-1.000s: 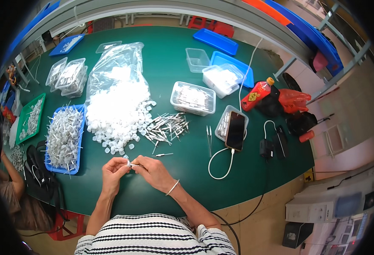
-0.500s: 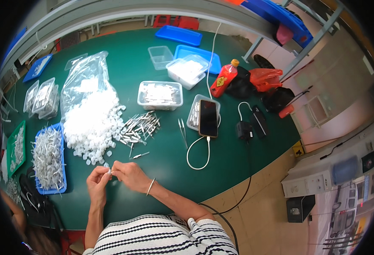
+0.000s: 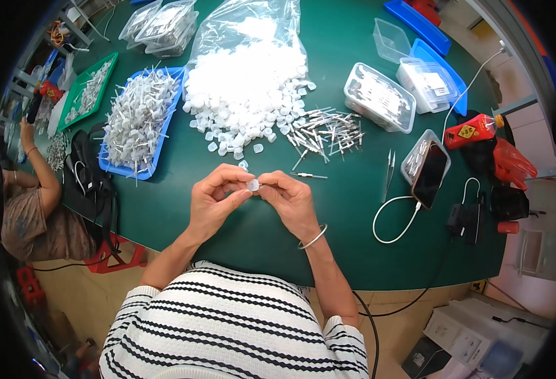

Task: The person repeatedly picks small white plastic caps and metal pins from a green table, inserts the pins into the caps, and places the assembled units into a blue tray. The process is continuous and repetitive, with components organized in trays and piles on the table.

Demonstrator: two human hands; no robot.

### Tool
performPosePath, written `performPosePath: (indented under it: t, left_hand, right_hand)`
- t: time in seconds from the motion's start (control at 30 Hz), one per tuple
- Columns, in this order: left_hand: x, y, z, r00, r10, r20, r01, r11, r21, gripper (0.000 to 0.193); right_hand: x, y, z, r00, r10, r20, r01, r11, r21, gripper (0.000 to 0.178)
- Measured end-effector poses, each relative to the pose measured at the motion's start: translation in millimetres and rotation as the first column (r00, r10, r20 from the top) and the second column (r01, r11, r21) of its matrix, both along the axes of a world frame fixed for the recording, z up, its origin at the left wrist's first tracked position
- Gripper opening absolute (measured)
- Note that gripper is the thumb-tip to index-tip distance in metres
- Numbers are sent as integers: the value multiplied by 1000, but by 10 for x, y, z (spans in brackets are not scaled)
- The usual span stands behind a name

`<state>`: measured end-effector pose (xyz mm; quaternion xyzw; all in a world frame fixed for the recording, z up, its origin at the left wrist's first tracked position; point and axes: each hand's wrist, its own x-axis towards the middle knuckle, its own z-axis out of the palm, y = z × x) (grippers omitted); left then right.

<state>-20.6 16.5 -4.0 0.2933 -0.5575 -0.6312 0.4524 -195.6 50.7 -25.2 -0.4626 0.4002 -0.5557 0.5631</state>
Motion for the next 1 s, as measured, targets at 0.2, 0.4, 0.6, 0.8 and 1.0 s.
performPosePath:
  t: [0.2,0.4,0.6,0.8,1.0]
  left_hand:
    - [-49,1,-32,1000,22,-11,-23,999,-40,18]
    - [-7,-21,-77,999,-31,31,32,999,-27,18]
    - [149,-209,120,978,-161,133,171,983,-64,13]
    - [195,-408,213,905,-94,414,290,851,-439,11]
    - [247,-521,377,809,-294,509,461,854,-240,8]
  right_hand:
    - [-5,-2,-8,1000,-2,3,3,1000,-22,14]
    - [-43,-9,-135,999,31,15,-32,999,39,15]
    - [-84,-54,-141,974,211,87,-221,968,121,14]
    - [-120,-51,-113,950,299,89,-310,938,154,14]
    - [-66,-80,33,944,328,-33,-310,918,249,10]
